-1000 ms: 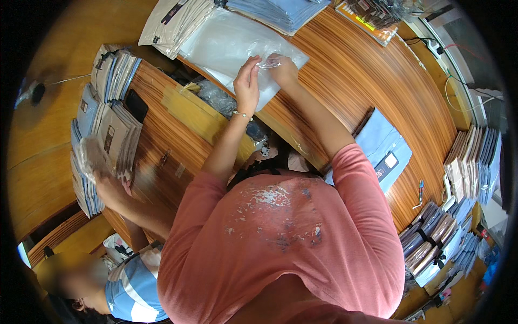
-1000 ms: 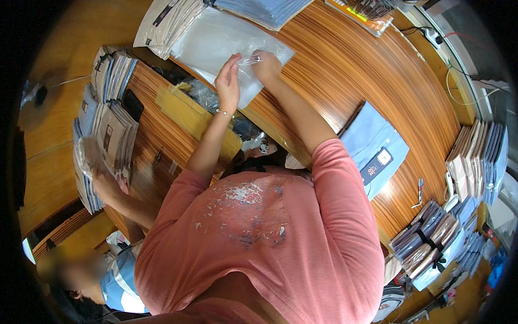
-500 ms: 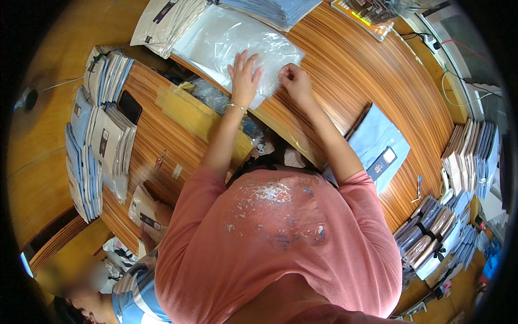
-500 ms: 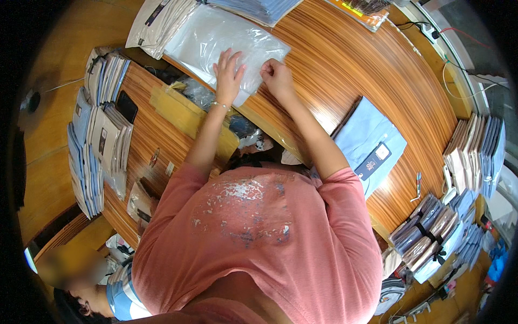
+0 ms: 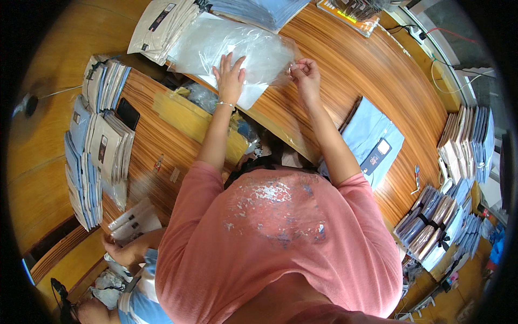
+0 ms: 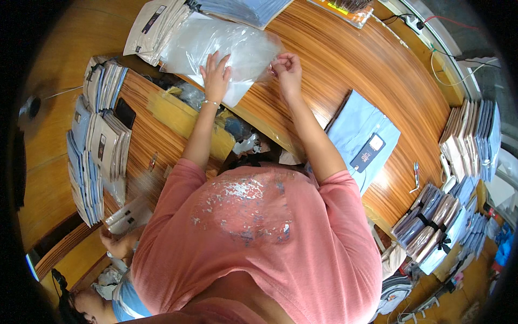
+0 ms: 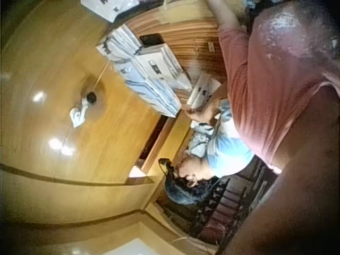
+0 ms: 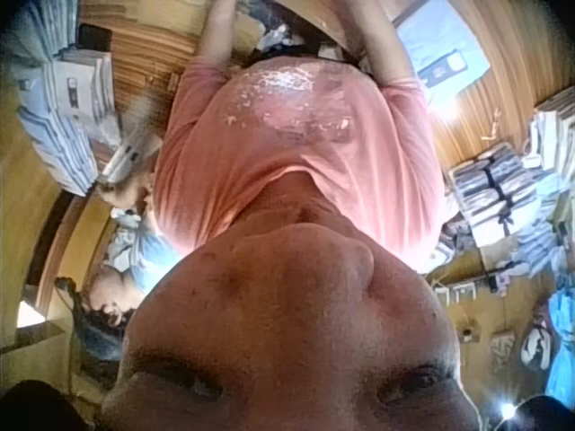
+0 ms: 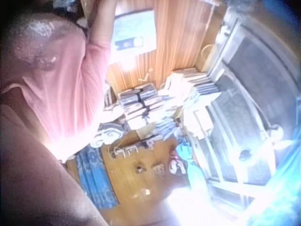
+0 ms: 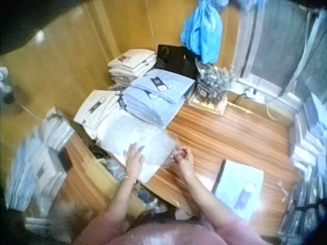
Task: The person folds blue garments at a wooden table, using a cardboard template to ensure uniform size, and then places the folded items into clear plastic bags.
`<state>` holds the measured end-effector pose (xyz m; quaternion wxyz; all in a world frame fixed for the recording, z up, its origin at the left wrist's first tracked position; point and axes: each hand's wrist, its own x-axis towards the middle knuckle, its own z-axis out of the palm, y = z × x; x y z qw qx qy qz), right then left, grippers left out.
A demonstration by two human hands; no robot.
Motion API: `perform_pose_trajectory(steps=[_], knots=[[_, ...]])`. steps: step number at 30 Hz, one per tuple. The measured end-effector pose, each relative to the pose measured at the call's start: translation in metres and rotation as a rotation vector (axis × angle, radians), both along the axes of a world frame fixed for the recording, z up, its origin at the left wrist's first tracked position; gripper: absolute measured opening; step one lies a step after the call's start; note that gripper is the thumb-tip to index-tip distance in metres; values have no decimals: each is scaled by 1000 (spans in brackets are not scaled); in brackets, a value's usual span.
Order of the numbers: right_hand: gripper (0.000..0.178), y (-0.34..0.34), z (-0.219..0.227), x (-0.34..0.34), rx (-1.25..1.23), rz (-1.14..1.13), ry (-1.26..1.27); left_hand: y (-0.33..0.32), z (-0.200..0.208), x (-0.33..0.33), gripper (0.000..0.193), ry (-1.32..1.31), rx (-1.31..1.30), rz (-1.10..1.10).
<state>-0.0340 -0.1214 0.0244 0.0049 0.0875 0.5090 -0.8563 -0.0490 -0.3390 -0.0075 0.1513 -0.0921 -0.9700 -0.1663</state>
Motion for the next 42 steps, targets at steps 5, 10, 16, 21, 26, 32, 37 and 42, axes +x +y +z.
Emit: perform_pose_trajectory(steps=[5, 10, 16, 21, 26, 32, 37, 42], knots=[[40, 8, 2, -3, 118, 215, -275, 2, 9, -6, 41, 5, 8, -86], [37, 58, 22, -18, 235, 72, -5, -23, 1, -14, 42, -31, -16, -58], [29, 97, 44, -11, 111, -3, -77, -25, 0, -17, 42, -72, -17, -24], [25, 106, 48, 8, 280, 282, -82, 7, 26, -17, 39, 125, 112, -57], [13, 122, 37, 21, 131, 59, -31, 83, 98, 18, 14, 264, 582, -320], [8, 127, 87, 60, -443, -417, 343, 185, 63, 97, 55, -957, 775, -935], [8, 124, 84, 126, -187, -598, 153, 279, 99, 86, 47, -1253, 1867, -787], [36, 223, 73, 200, 367, -217, 26, 304, 106, 48, 25, -1205, 1724, -663]])
